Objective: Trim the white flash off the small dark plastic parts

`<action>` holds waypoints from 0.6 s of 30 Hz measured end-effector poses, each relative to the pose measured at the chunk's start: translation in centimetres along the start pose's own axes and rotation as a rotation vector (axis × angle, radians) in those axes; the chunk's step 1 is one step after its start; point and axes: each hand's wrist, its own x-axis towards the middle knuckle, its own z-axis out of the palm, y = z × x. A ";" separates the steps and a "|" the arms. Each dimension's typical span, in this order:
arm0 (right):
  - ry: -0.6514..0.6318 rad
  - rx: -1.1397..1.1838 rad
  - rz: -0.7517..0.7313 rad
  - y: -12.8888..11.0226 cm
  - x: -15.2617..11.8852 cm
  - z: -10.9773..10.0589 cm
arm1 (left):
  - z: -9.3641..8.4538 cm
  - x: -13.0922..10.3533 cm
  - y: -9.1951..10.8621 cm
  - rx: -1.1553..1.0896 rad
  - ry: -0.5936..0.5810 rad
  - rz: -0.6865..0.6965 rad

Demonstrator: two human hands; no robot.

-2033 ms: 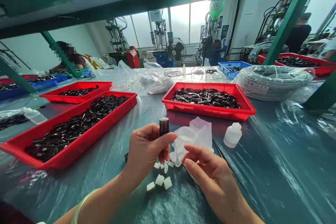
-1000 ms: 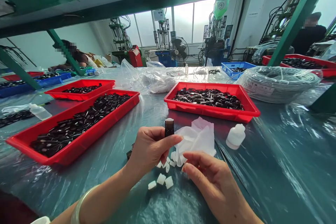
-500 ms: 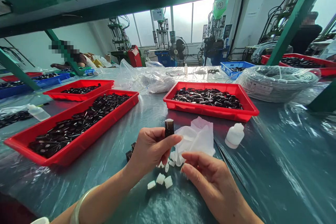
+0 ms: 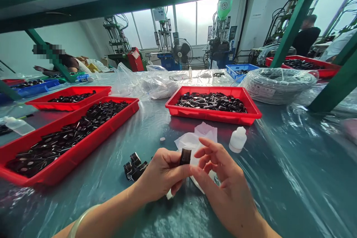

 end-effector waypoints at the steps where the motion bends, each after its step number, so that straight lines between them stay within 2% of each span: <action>1: -0.019 -0.034 -0.042 0.0 0.1 -0.1 | 0.1 0.0 -0.1 0.014 -0.021 -0.010; 9: -0.144 -0.145 -0.173 -0.1 0.3 -0.5 | 0.0 0.3 -0.5 0.073 -0.099 -0.038; 18: -0.173 -0.071 -0.133 0.3 0.3 -0.2 | 0.0 -0.1 -1.1 0.010 -0.141 -0.045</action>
